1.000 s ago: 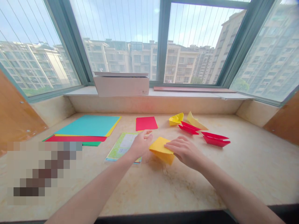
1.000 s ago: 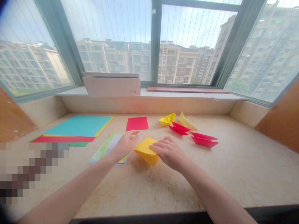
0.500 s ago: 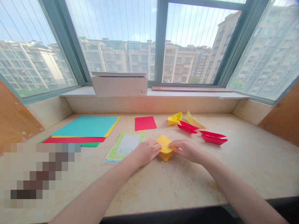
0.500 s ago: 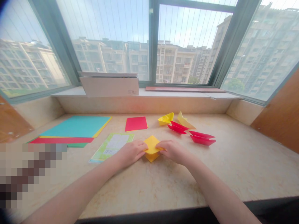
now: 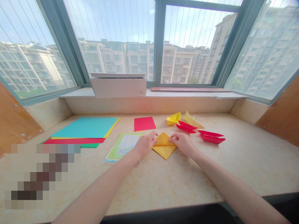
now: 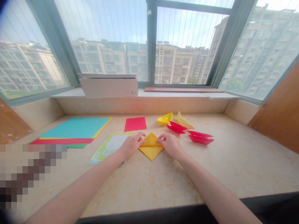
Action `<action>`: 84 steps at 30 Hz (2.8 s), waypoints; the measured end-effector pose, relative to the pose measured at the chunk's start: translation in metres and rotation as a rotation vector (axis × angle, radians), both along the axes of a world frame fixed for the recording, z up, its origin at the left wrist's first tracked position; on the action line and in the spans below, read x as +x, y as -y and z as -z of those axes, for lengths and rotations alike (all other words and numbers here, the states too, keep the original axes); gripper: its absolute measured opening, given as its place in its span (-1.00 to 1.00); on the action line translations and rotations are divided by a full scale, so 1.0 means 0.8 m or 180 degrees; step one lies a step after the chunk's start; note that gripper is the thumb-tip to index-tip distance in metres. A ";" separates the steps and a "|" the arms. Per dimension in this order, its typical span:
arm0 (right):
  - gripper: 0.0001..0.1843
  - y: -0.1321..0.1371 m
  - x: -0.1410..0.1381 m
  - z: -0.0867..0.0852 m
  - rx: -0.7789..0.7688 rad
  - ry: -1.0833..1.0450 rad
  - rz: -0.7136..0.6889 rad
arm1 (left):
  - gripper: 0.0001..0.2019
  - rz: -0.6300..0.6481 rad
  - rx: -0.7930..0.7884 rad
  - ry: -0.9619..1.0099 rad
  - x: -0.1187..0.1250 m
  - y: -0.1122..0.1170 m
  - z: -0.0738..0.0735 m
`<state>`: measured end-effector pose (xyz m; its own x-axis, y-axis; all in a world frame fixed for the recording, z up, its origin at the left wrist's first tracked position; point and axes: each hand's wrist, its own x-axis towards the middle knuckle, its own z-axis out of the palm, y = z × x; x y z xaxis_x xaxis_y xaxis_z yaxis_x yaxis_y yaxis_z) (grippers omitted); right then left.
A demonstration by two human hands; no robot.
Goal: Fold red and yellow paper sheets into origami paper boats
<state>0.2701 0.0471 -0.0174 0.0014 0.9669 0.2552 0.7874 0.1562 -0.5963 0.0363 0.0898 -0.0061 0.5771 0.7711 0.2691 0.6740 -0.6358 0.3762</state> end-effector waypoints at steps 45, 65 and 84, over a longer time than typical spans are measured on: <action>-0.31 0.013 0.000 -0.020 0.0284 -0.2379 -0.0595 | -0.40 0.0384 -0.1442 0.2388 0.010 0.030 -0.008; -0.27 0.037 -0.023 -0.040 -0.0196 -0.2733 -0.1037 | -0.61 0.0083 -0.1682 0.3247 0.017 0.050 -0.028; -0.69 0.057 -0.043 -0.027 0.1218 -0.0009 -0.1122 | -0.33 -0.0679 -0.1232 0.3068 0.013 0.046 -0.020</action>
